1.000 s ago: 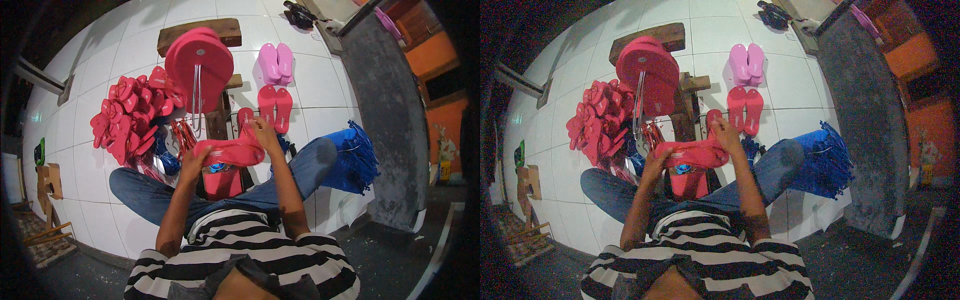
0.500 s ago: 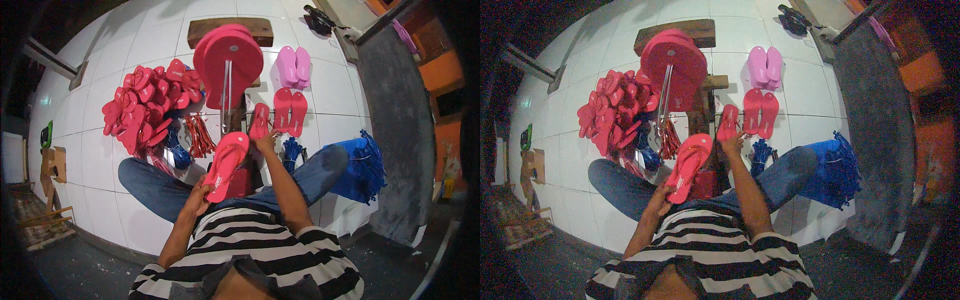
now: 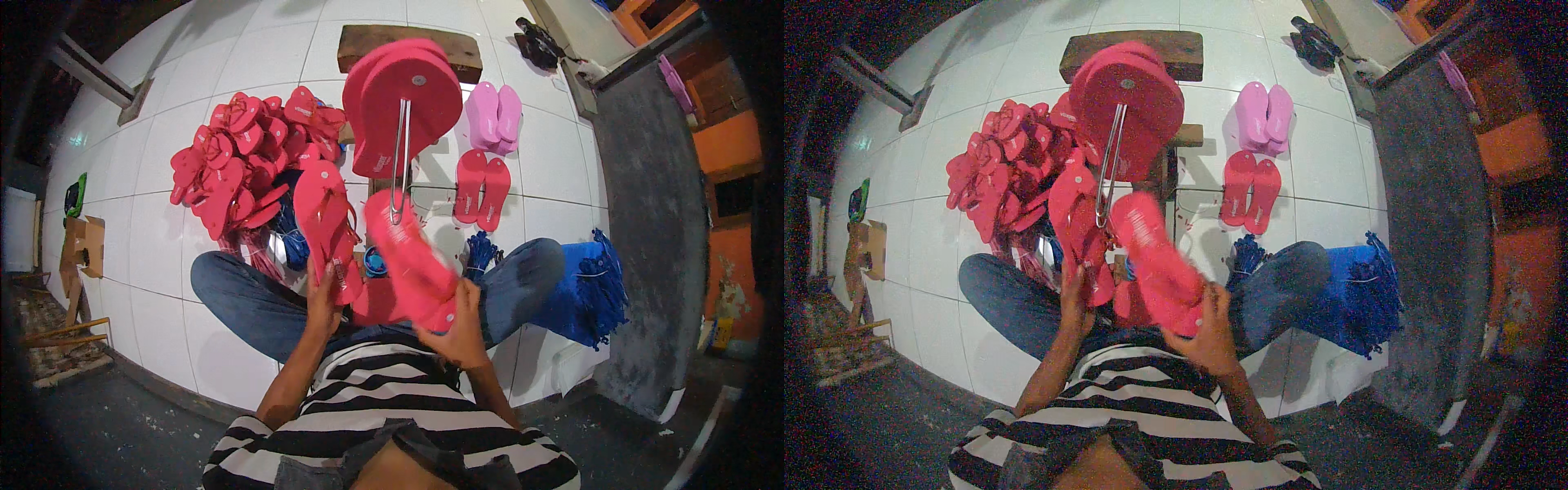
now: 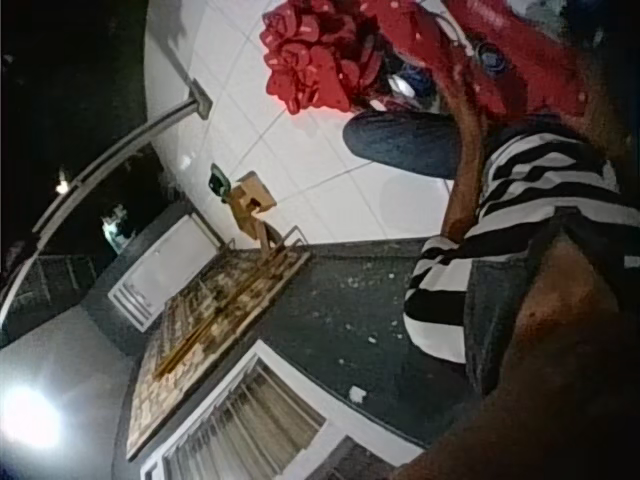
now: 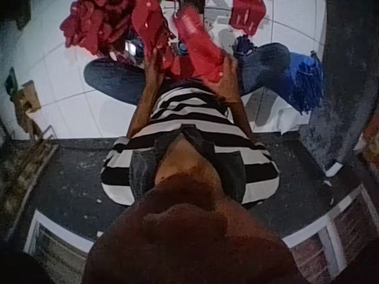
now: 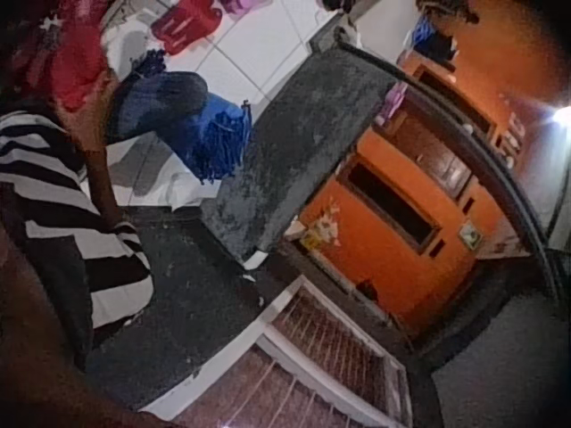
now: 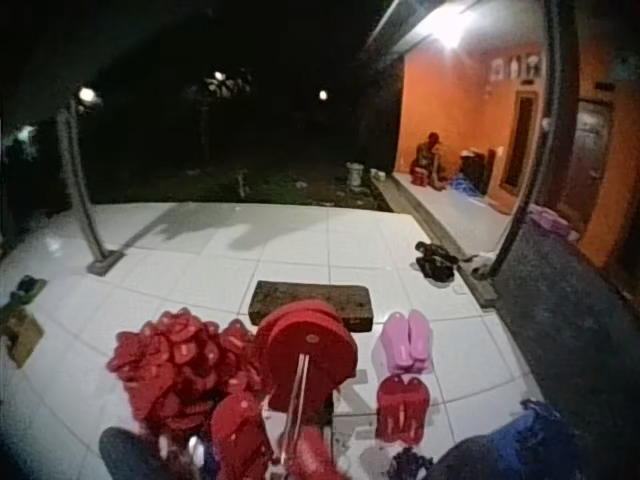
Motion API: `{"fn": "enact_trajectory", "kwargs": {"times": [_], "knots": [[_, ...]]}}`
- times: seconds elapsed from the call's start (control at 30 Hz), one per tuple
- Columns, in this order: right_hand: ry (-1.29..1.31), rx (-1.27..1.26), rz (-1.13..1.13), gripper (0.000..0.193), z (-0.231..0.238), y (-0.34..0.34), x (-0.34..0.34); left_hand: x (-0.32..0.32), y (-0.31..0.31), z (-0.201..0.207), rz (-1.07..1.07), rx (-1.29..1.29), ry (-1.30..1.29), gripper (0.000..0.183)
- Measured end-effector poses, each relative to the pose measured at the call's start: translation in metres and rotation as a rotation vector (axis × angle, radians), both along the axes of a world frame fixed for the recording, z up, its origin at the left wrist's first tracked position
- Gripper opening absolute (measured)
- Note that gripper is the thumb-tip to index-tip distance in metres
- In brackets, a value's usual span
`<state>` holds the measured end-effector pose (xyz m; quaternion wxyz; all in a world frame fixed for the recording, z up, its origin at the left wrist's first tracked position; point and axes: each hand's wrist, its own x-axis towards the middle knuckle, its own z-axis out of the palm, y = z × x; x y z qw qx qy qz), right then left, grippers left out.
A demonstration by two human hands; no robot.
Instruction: The person inserts straps into flip-flop soles using a small metal stand. The person picks up a sole, positions it over the tool, and pulls the straps through the pre-drilled holes by hand.
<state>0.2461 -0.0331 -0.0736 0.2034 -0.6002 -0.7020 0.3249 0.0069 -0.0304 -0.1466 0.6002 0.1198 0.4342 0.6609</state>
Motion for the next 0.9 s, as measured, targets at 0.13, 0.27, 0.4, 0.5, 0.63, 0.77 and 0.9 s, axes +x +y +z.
{"fn": "enact_trajectory", "kwargs": {"times": [0.13, 0.27, 0.4, 0.5, 0.63, 0.77, 0.9], "knots": [[-0.185, 0.067, 0.145, 0.096, 0.014, -0.012, -0.017, 0.0, 0.009, -0.019, 0.0, 0.038, -0.098, 0.055], [0.057, -0.016, 0.11, 0.099, 0.021, -0.001, -0.027, 0.007, -0.001, -0.009, -0.184, -0.008, -0.024, 0.057], [0.339, -0.039, 0.095, 0.101, -0.012, 0.013, -0.044, 0.022, -0.009, 0.006, -0.217, -0.052, 0.06, 0.055], [0.345, 0.026, 0.084, 0.102, -0.02, 0.024, -0.057, 0.017, -0.018, 0.012, -0.277, -0.006, 0.143, 0.053], [0.351, 0.081, -0.037, 0.106, -0.037, 0.027, -0.079, 0.017, -0.025, 0.004, -0.245, -0.041, 0.116, 0.052], [0.374, 0.129, 0.035, 0.101, -0.035, 0.034, -0.092, 0.013, -0.029, 0.007, -0.206, -0.034, 0.189, 0.05], [0.37, 0.125, 0.143, 0.101, -0.024, 0.058, -0.097, -0.007, -0.033, -0.039, -0.169, 0.048, 0.512, 0.051]]}}
